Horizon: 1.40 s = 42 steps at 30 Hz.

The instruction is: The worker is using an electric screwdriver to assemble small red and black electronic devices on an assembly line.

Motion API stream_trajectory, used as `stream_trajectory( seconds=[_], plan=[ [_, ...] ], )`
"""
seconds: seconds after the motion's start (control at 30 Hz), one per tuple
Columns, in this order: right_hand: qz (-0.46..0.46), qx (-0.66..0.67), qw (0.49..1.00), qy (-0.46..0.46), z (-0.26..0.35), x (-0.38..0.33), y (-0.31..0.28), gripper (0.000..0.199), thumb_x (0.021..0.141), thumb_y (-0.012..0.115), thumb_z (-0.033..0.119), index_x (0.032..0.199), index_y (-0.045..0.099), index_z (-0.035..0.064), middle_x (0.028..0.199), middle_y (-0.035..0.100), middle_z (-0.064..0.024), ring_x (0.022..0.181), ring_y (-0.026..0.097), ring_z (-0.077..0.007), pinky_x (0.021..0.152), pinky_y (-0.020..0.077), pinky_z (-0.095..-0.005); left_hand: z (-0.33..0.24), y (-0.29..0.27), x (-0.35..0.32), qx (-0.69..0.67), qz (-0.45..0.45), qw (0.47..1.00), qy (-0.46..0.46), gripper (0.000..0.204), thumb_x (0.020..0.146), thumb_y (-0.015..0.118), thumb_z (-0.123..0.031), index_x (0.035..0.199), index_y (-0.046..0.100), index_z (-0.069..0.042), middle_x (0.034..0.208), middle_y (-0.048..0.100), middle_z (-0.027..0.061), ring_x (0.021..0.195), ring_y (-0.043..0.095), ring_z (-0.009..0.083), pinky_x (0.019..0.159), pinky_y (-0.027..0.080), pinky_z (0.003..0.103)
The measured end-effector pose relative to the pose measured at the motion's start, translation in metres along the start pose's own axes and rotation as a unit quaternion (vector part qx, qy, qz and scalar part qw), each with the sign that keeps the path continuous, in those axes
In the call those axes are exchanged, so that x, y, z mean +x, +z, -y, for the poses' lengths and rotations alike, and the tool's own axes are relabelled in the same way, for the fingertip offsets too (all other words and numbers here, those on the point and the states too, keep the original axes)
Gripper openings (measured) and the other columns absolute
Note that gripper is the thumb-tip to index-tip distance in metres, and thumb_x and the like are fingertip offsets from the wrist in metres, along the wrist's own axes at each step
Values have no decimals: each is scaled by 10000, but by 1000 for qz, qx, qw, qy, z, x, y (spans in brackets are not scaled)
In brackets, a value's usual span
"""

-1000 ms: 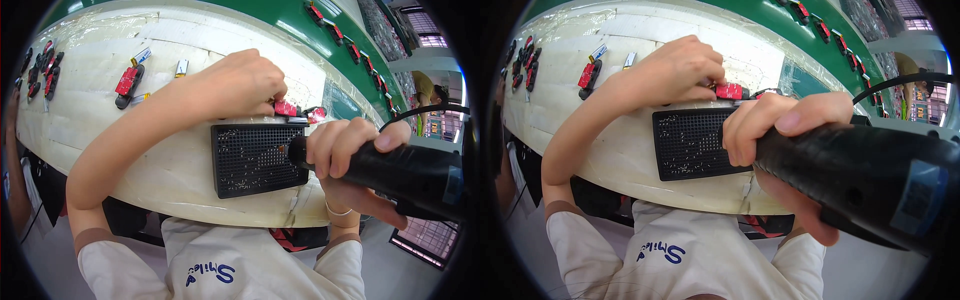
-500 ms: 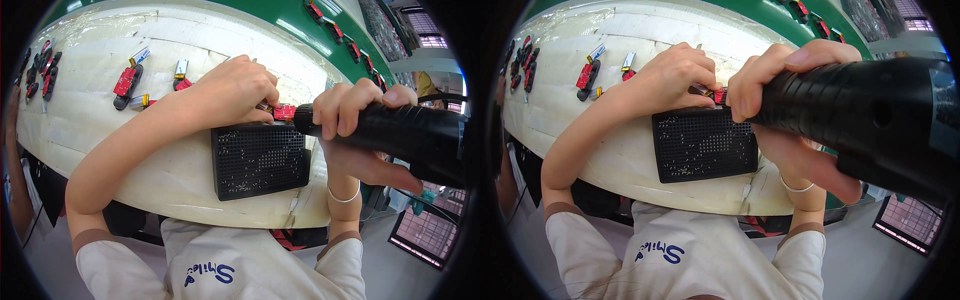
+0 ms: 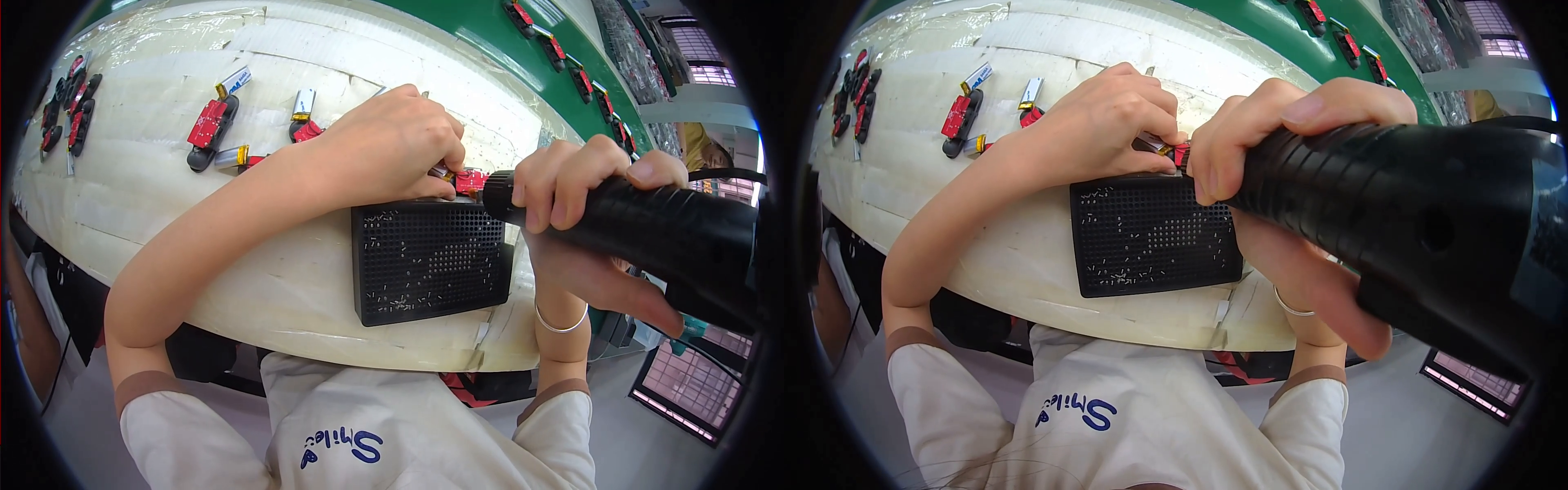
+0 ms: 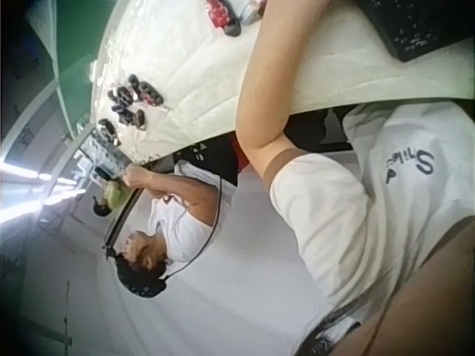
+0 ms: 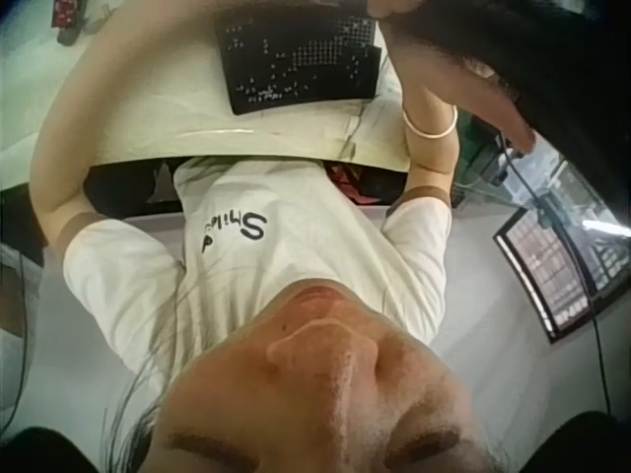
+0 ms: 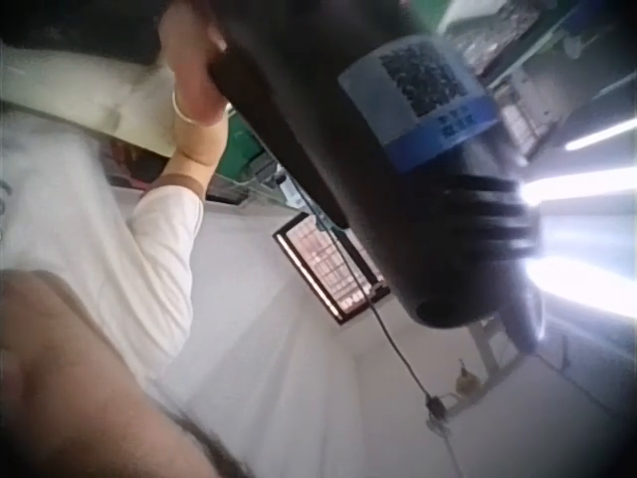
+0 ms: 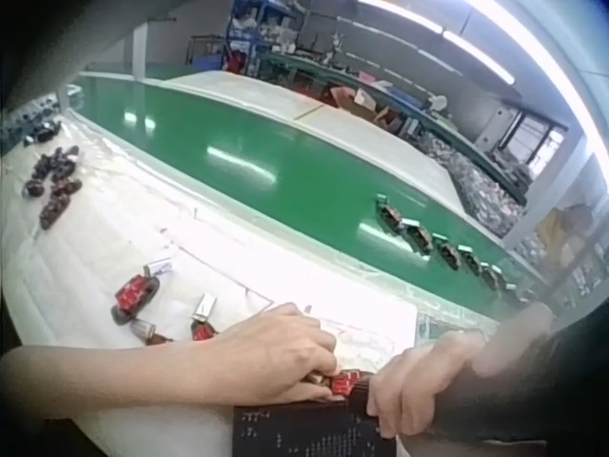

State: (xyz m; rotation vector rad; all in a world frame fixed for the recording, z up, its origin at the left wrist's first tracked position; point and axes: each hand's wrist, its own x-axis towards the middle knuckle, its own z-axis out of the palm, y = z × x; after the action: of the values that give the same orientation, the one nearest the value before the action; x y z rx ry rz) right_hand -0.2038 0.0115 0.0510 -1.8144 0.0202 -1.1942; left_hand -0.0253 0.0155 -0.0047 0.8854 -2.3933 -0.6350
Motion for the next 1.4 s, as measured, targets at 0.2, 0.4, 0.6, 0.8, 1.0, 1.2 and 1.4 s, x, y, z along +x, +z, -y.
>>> stream_trajectory(
  seconds=[0.2, 0.4, 0.6, 0.8, 1.0, 1.2, 1.4],
  plan=[
    [-50, 48, 996, 51, 37, -4, 21, 845, 584, 529, 801, 1101, 386, 148, 673, 472, -5, 498, 494, -129, 491, 424, -274, -1, -3, 0, -21, 2, 1000, -17, 199, 679, 722, -194, 812, 647, -66, 798, 584, 36, 829, 557, 209, 828, 383, 326],
    [-80, 57, 990, 96, 29, -15, 31, 777, 613, 511, 783, 1044, 344, 158, 622, 472, 1, 475, 504, -134, 476, 423, -270, 4, 5, -2, -23, -57, 998, 30, 260, 709, 700, -198, 941, 645, -91, 921, 603, 31, 908, 551, 193, 870, 364, 333],
    [-85, 41, 990, 103, 29, -17, 32, 770, 608, 508, 787, 1032, 345, 164, 623, 474, 0, 473, 503, -135, 476, 424, -273, 2, -2, -2, -19, -9, 999, 45, 249, 731, 680, -204, 959, 657, -108, 959, 613, 15, 927, 550, 172, 892, 346, 329],
    [-77, 60, 991, 92, 30, -16, 32, 730, 654, 573, 726, 1056, 367, 153, 642, 493, 4, 475, 507, -133, 467, 423, -277, 2, -3, -4, -32, 2, 999, 30, 191, 723, 690, -205, 881, 664, -100, 919, 614, 8, 913, 549, 165, 877, 353, 324],
    [6, -8, 999, 36, 47, 10, -2, 829, 621, 554, 774, 1147, 421, 147, 711, 479, 8, 539, 498, -115, 525, 413, -265, -2, -2, 4, -18, -10, 998, 55, 148, 729, 692, -205, 828, 653, -102, 903, 611, -1, 903, 548, 165, 857, 359, 325],
    [-4, 30, 1000, 0, 4, 3, -24, 997, 560, 380, 892, 1176, 408, 109, 725, 440, -41, 556, 461, -142, 536, 411, -302, 2, -3, -2, -21, -5, 999, 46, 144, 727, 696, -190, 828, 646, -101, 902, 607, -5, 899, 548, 164, 853, 364, 323],
    [-17, 26, 999, -6, -5, 2, -22, 982, 593, 314, 890, 1160, 409, 94, 706, 451, -54, 531, 469, -143, 510, 419, -299, 3, -2, -1, -28, -15, 998, 54, 138, 725, 699, -179, 825, 642, -103, 895, 603, -9, 896, 549, 165, 860, 365, 327]
  ],
)
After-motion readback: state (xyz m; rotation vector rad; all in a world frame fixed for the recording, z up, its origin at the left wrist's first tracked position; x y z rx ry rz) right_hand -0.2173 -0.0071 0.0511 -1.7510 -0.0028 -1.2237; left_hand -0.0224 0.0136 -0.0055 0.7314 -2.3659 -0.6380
